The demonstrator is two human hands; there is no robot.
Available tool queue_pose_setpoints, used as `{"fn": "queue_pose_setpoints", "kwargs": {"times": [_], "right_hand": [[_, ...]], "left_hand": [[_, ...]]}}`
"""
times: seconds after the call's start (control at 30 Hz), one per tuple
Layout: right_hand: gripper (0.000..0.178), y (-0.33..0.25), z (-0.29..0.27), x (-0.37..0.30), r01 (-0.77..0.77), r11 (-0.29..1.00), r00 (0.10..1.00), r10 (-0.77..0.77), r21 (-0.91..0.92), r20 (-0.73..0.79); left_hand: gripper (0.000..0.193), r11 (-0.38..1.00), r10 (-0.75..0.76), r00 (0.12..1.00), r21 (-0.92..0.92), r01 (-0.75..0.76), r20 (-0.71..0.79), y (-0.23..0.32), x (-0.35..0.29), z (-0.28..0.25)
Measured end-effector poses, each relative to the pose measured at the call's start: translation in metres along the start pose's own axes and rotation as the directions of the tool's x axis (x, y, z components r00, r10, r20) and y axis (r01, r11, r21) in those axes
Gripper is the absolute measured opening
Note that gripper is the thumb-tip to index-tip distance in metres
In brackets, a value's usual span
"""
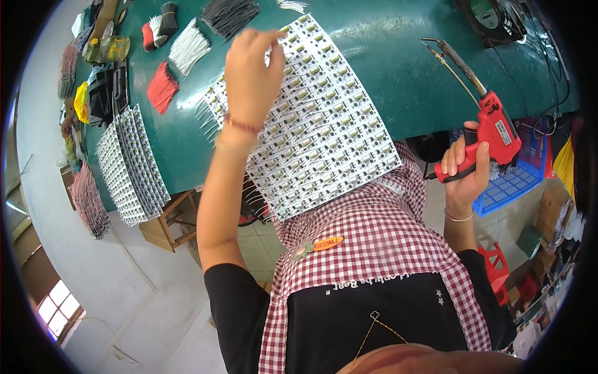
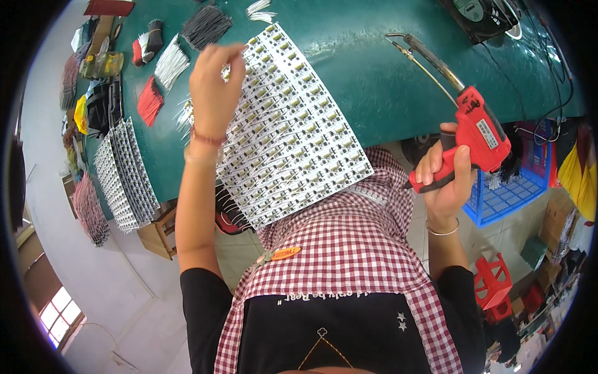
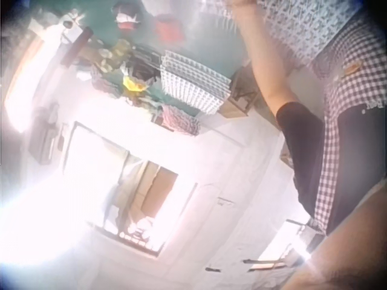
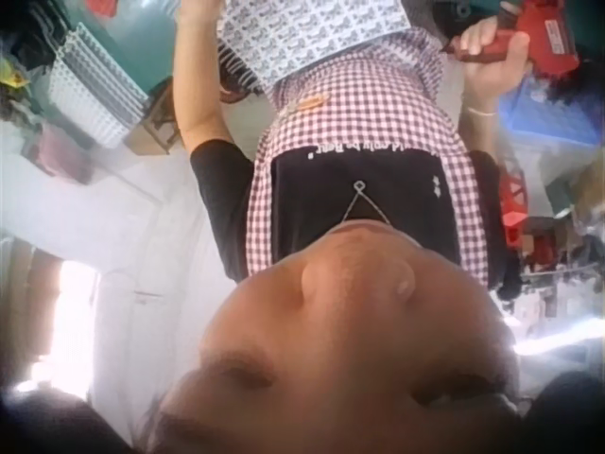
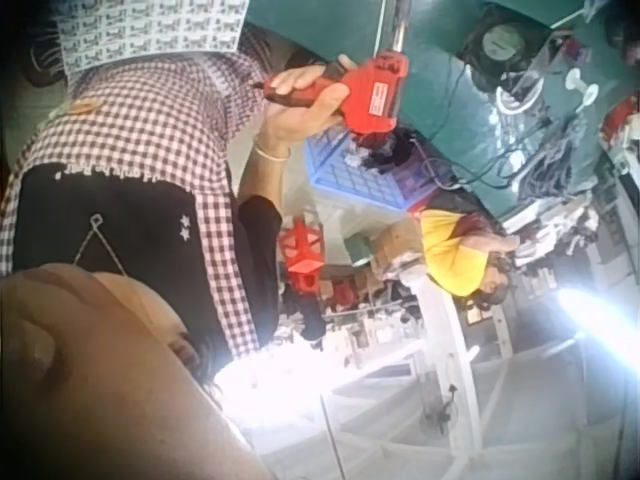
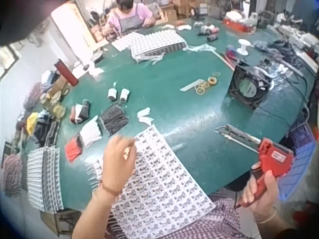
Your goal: The person uses a soldering iron to attach white wires to a large LED panel. They repeatedly pick up individual wires, position them on the panel, and apply the soldering iron to secure them in place.
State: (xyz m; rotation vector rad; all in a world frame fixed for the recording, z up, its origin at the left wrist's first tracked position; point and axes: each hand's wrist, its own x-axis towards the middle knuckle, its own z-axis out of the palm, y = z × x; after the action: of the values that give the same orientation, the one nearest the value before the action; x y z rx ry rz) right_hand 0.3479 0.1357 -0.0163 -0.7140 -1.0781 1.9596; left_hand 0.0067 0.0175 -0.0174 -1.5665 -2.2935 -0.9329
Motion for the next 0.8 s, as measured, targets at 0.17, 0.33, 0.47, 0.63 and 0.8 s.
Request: {"fn": "queue_pose_setpoints", "kwargs": {"times": [0.17, 0.33, 0.47, 0.63, 0.8], "right_hand": [[0.047, -0.003, 0.005, 0.000, 0.037, 0.999, 0.999, -0.037, -0.009, 0.000], [0.045, -0.005, 0.005, -0.003, 0.060, 0.998, 0.995, -0.062, -0.031, -0.074], [0.045, -0.006, 0.001, -0.002, 0.076, 0.997, 0.993, -0.078, -0.024, -0.089], [0.044, -0.007, 0.004, 0.003, 0.063, 0.997, 0.993, -0.067, -0.043, -0.102], [0.045, -0.003, 0.011, 0.006, 0.049, 0.998, 0.996, -0.052, -0.039, -0.067]], "left_hand": [[0.015, 0.997, -0.027, 0.995, 0.075, 0.020, 0.097, -0.057, 0.060, 0.042], [0.018, 0.983, -0.112, 0.963, 0.170, 0.071, 0.246, -0.079, 0.085, 0.068], [0.016, 0.974, -0.041, 0.985, 0.227, 0.003, 0.165, -0.073, 0.085, 0.073], [0.019, 0.961, 0.112, 0.954, 0.214, -0.175, 0.277, -0.056, 0.075, 0.057], [0.012, 0.958, 0.115, 0.947, 0.217, -0.186, 0.301, -0.068, 0.079, 0.064]]}}
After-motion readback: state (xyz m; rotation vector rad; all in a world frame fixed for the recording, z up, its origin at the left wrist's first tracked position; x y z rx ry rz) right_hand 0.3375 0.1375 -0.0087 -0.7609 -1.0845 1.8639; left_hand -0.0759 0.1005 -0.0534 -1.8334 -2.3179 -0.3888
